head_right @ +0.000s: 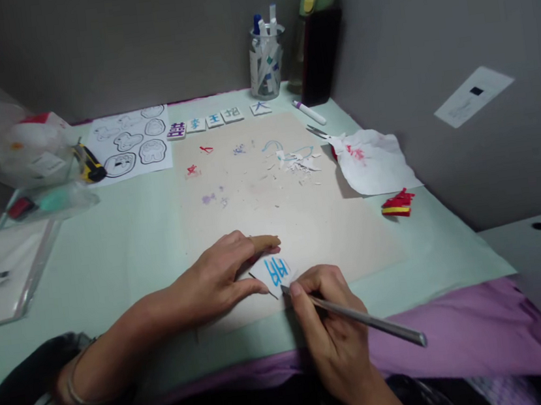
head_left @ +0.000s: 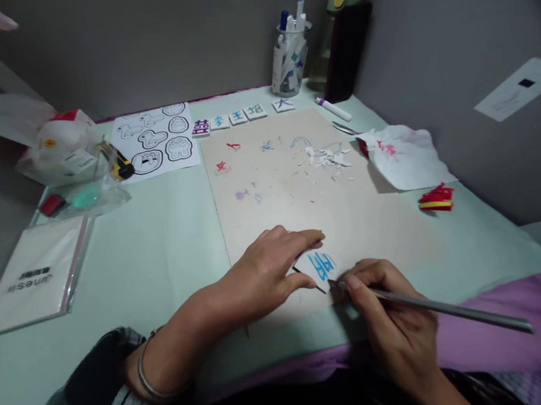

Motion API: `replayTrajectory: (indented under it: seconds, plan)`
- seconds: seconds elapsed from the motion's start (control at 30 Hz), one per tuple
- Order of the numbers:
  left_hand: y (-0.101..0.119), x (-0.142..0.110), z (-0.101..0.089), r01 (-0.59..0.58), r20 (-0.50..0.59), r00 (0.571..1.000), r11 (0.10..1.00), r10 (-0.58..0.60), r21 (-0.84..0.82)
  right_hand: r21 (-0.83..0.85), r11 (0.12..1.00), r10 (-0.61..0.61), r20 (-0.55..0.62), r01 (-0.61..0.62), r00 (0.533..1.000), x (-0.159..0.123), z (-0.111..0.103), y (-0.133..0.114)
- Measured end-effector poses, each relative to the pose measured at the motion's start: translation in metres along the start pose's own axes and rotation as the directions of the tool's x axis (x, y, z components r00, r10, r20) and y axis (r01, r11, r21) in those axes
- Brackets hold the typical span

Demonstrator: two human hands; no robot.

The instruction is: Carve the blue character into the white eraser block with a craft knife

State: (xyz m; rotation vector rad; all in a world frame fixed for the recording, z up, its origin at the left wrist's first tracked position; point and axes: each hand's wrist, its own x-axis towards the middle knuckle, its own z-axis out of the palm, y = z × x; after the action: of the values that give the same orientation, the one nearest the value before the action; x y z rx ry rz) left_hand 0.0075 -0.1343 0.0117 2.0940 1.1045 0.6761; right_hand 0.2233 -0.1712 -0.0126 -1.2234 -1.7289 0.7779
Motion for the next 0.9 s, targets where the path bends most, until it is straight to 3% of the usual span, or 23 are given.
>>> replayTrajectory:
  seconds: [0.33, 0.9]
  plan:
    - [0.0001, 0.0009, 0.0076, -0.019, -0.077, 0.997, 0.997, 0.025, 0.073, -0.086, 0.994, -0.063, -0.012, 0.062, 0.998, 0.0020, -0.0015, -0.0026]
    - [0.0005, 0.0012, 0.0102, -0.014, -0.123, 0.992, 0.996, 0.025, 0.085, -0.091, 0.988, -0.122, 0.042, 0.125, 0.992, 0.0016, -0.0037, -0.0039]
